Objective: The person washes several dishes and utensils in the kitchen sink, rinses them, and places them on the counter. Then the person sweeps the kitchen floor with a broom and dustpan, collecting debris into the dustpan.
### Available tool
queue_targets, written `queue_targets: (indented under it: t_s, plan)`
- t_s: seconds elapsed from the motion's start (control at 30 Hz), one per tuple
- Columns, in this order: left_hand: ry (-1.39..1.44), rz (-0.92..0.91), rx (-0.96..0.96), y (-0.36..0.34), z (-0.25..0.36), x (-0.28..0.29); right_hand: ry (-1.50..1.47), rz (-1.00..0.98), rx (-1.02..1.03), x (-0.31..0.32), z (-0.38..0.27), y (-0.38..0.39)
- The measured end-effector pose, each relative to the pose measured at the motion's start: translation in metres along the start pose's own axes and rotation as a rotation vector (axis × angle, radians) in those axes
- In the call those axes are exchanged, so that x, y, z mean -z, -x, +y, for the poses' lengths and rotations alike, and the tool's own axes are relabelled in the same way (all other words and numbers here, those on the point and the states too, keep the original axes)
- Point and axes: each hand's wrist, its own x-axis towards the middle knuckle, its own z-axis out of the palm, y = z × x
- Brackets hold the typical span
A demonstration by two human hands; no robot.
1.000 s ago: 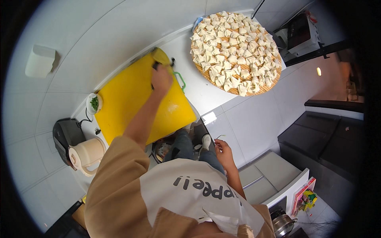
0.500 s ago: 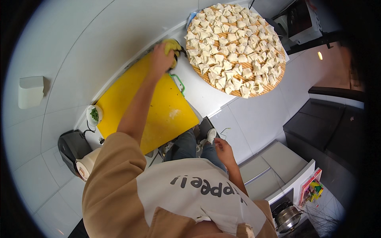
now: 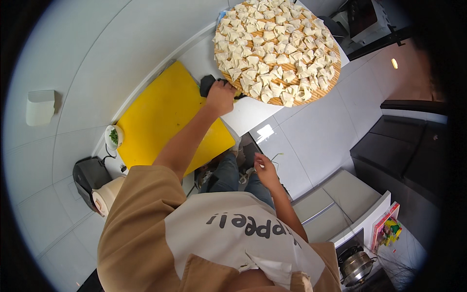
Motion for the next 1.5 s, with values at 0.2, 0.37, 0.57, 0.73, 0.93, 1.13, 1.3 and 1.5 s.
queue_targets:
  t_s: [0.2,0.37,0.57,0.73,0.93,1.13,1.3,1.5]
  plan:
    - [0.2,0.157,-0.049,0.039,0.067,-0.008,-0.009,-0.063,0.184,-0.069,-0.008,-0.055]
    - [0.498,0.112,0.009,0.065,0.102,0.005,0.13,-0.116,0.29,-0.083,-0.009,-0.057]
    - [0.693,0.174,0.067,0.069,0.087,0.036,-0.23,-0.163,0.153,-0.09,0.005,-0.048]
    - [0.459,0.345,0.296,0.028,0.016,0.034,-0.326,-0.209,0.289,-0.099,0.023,-0.041]
    - [0.005,-0.142,0.394,-0.006,-0.038,0.013,-0.361,-0.203,0.318,-0.107,0.033,-0.035]
    - [-0.124,-0.125,0.526,0.003,-0.005,-0.016,-0.343,-0.241,0.304,-0.11,0.039,-0.022]
    - [-0.194,0.0,0.448,0.021,0.023,-0.034,-0.466,-0.217,0.312,-0.116,0.044,0.0]
    - [0.051,0.008,0.424,0.051,0.096,-0.03,-0.481,-0.191,0.144,-0.112,0.03,-0.006]
